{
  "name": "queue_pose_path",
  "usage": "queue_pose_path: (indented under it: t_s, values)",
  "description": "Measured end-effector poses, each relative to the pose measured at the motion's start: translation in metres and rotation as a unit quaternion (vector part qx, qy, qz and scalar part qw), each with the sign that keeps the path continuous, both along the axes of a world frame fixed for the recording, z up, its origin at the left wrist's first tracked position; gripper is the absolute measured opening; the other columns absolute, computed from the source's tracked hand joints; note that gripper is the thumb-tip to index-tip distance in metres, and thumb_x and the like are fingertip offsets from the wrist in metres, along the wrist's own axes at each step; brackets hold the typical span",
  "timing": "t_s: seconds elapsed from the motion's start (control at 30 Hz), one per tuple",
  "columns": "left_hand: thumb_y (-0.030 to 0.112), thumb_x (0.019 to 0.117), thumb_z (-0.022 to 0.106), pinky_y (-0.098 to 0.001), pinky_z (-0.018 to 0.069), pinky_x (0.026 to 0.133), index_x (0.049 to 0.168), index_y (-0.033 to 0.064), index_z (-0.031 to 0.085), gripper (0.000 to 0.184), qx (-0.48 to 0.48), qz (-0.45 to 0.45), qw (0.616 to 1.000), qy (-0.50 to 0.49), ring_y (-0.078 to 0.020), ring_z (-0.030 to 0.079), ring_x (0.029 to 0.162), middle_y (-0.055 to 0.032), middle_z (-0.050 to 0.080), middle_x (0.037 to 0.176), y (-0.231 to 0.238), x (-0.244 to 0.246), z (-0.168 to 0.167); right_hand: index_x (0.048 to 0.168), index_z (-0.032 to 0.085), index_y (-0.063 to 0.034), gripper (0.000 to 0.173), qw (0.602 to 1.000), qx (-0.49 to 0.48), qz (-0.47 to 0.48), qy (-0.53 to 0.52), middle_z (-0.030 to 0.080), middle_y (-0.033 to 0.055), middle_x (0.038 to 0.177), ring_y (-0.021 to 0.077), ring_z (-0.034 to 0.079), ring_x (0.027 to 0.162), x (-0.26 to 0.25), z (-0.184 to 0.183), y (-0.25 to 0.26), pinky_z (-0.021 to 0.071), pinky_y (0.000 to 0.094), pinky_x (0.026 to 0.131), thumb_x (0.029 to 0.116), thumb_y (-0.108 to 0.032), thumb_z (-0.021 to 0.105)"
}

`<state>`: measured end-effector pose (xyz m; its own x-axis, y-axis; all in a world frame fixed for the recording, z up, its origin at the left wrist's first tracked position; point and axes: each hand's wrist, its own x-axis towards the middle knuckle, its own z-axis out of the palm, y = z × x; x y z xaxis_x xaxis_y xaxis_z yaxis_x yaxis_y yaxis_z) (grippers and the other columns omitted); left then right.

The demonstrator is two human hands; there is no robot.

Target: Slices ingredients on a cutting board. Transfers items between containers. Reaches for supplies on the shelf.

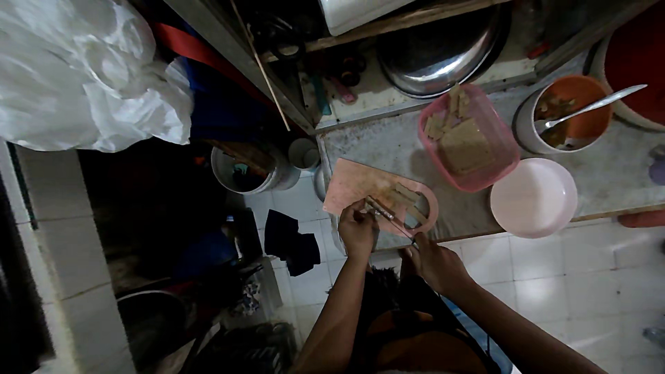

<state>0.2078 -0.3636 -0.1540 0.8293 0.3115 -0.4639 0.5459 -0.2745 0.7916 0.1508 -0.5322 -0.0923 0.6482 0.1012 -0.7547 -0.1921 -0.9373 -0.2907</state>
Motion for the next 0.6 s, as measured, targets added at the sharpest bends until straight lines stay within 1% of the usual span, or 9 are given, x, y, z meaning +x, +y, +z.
queue_pose_path:
  t_s: [0.07,0.13,0.17,0.2,0.27,0.4,0.43,0.5,0.6]
  values:
    - [0.002,0.0889,0.075,-0.0303,0.0594,0.071,0.120,0.0023,0.068,0.032,-0.003,0.000,1.000,-0.001,-0.0135,0.066,0.075,-0.0119,0.067,0.107,0.000,0.000,0.000,0.135,0.052,-0.0007,0.045,1.000,-0.007,0.011,-0.019,0.068,0.0226,0.104,0.0400,0.072,0.093,-0.002,-0.004,-0.001,0.0585,0.0512,0.077,0.1112,-0.035,0.036]
    - [0.000,0.0879,0.075,-0.0291,0.0586,0.072,0.121,0.0015,0.068,0.034,-0.004,0.000,1.000,-0.003,-0.0130,0.066,0.076,-0.0120,0.067,0.108,0.000,-0.001,0.000,0.137,0.051,-0.0002,0.045,1.000,-0.003,0.013,-0.021,0.068,0.0235,0.106,0.0406,0.072,0.094,0.000,-0.010,0.000,0.0584,0.0519,0.078,0.1109,-0.034,0.037]
    - [0.000,0.0877,0.075,-0.0285,0.0583,0.072,0.121,0.0015,0.068,0.034,-0.003,-0.003,1.000,-0.004,-0.0125,0.066,0.078,-0.0117,0.067,0.109,0.000,-0.001,0.000,0.139,0.050,-0.0003,0.045,1.000,0.003,0.009,-0.014,0.068,0.0240,0.108,0.0411,0.072,0.095,0.003,-0.014,0.003,0.0583,0.0526,0.079,0.1108,-0.033,0.037]
    - [0.001,0.0882,0.075,-0.0284,0.0580,0.073,0.122,0.0012,0.067,0.035,-0.003,-0.007,1.000,-0.006,-0.0122,0.065,0.079,-0.0118,0.066,0.112,0.000,-0.001,0.000,0.145,0.046,-0.0011,0.048,1.000,0.009,0.002,0.013,0.067,0.0248,0.114,0.0417,0.071,0.101,0.010,-0.017,0.007,0.0571,0.0538,0.084,0.1114,-0.033,0.035]
    - [0.002,0.0889,0.074,-0.0295,0.0577,0.075,0.123,0.0012,0.067,0.035,0.000,-0.013,1.000,-0.014,-0.0131,0.065,0.082,-0.0123,0.065,0.114,0.002,-0.002,-0.001,0.149,0.043,-0.0024,0.049,0.999,0.019,-0.012,0.024,0.067,0.0243,0.118,0.0410,0.070,0.105,0.020,-0.025,0.018,0.0564,0.0537,0.088,0.1116,-0.033,0.035]
    - [0.002,0.0896,0.074,-0.0294,0.0571,0.073,0.121,0.0024,0.067,0.032,0.003,-0.006,0.999,-0.034,-0.0127,0.064,0.078,-0.0110,0.065,0.111,0.001,-0.004,-0.007,0.150,0.042,-0.0037,0.050,1.000,0.012,-0.012,0.001,0.068,0.0230,0.116,0.0405,0.071,0.101,0.022,-0.029,0.024,0.0576,0.0531,0.084,0.1116,-0.034,0.034]
    - [0.001,0.0891,0.074,-0.0298,0.0577,0.073,0.121,0.0023,0.067,0.033,-0.003,-0.005,0.999,-0.034,-0.0130,0.065,0.078,-0.0113,0.066,0.111,0.000,-0.005,-0.007,0.151,0.041,-0.0035,0.051,1.000,0.007,-0.008,0.003,0.068,0.0233,0.117,0.0407,0.071,0.102,0.020,-0.029,0.022,0.0575,0.0530,0.085,0.1116,-0.035,0.034]
    - [0.001,0.0879,0.075,-0.0301,0.0583,0.073,0.120,0.0014,0.067,0.034,-0.013,-0.008,1.000,-0.025,-0.0136,0.065,0.079,-0.0125,0.066,0.112,-0.002,-0.006,-0.005,0.153,0.038,-0.0040,0.051,0.999,-0.002,-0.005,0.038,0.065,0.0247,0.123,0.0420,0.068,0.107,0.019,-0.023,0.015,0.0555,0.0545,0.090,0.1120,-0.034,0.034]
    - [0.000,0.0883,0.075,-0.0297,0.0584,0.074,0.119,0.0005,0.067,0.032,-0.020,-0.017,1.000,-0.010,-0.0135,0.066,0.081,-0.0131,0.066,0.114,-0.004,-0.010,-0.003,0.151,0.043,-0.0021,0.049,1.000,-0.012,0.000,0.013,0.066,0.0265,0.121,0.0433,0.070,0.104,0.004,-0.021,0.003,0.0568,0.0549,0.086,0.1113,-0.031,0.037]
